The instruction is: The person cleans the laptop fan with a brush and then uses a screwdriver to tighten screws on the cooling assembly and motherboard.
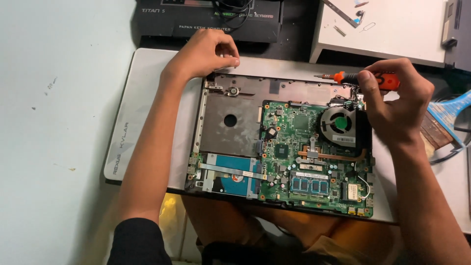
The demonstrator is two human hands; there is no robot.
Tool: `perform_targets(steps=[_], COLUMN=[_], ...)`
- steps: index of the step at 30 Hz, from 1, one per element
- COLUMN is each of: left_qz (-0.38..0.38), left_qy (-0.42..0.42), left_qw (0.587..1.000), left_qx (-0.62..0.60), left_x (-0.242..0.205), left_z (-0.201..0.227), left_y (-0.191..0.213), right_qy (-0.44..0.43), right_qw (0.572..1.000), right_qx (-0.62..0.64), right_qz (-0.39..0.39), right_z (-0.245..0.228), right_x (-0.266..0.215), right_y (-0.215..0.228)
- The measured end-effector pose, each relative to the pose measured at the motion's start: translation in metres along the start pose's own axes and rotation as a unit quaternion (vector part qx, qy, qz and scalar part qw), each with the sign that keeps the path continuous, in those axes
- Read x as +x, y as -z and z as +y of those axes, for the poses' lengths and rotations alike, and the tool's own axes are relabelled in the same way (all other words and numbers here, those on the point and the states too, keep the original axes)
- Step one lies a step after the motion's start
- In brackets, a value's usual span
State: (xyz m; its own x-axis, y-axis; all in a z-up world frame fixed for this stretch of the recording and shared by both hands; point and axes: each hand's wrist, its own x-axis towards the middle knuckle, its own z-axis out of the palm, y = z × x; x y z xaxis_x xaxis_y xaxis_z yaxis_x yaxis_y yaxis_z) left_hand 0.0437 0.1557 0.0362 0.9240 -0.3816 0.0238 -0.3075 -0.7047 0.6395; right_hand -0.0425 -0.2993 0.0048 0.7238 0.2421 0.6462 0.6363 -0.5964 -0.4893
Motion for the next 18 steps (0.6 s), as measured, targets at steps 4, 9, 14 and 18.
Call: perform_targets(steps=[4, 9, 14, 18], left_qz=[-0.004, -0.009, -0.001, -0.023], left_qy=[-0.003, 0.02, 0.011, 0.0], left_qw=[0.999, 0.999, 1.0, 1.0], left_qx=[0.035, 0.038, 0.012, -0.003], left_x=[0.003, 0.003, 0.0, -0.001], left_z=[-0.006, -0.005, -0.002, 0.011], left_y=[-0.003, -0.006, -0.003, -0.004], right_qy=[0.006, -0.005, 0.005, -0.003], right_qw=[1.0, 1.0, 1.0, 1.0], right_qx=[-0.004, -0.006, -0.008, -0.022], right_qz=[-0.005, -0.003, 0.007, 0.011], right_z=[0.002, -0.001, 0.002, 0.007], right_x=[0.001, 0.001, 0.002, -0.001], right_y=[-0.002, 0.0, 0.002, 0.002])
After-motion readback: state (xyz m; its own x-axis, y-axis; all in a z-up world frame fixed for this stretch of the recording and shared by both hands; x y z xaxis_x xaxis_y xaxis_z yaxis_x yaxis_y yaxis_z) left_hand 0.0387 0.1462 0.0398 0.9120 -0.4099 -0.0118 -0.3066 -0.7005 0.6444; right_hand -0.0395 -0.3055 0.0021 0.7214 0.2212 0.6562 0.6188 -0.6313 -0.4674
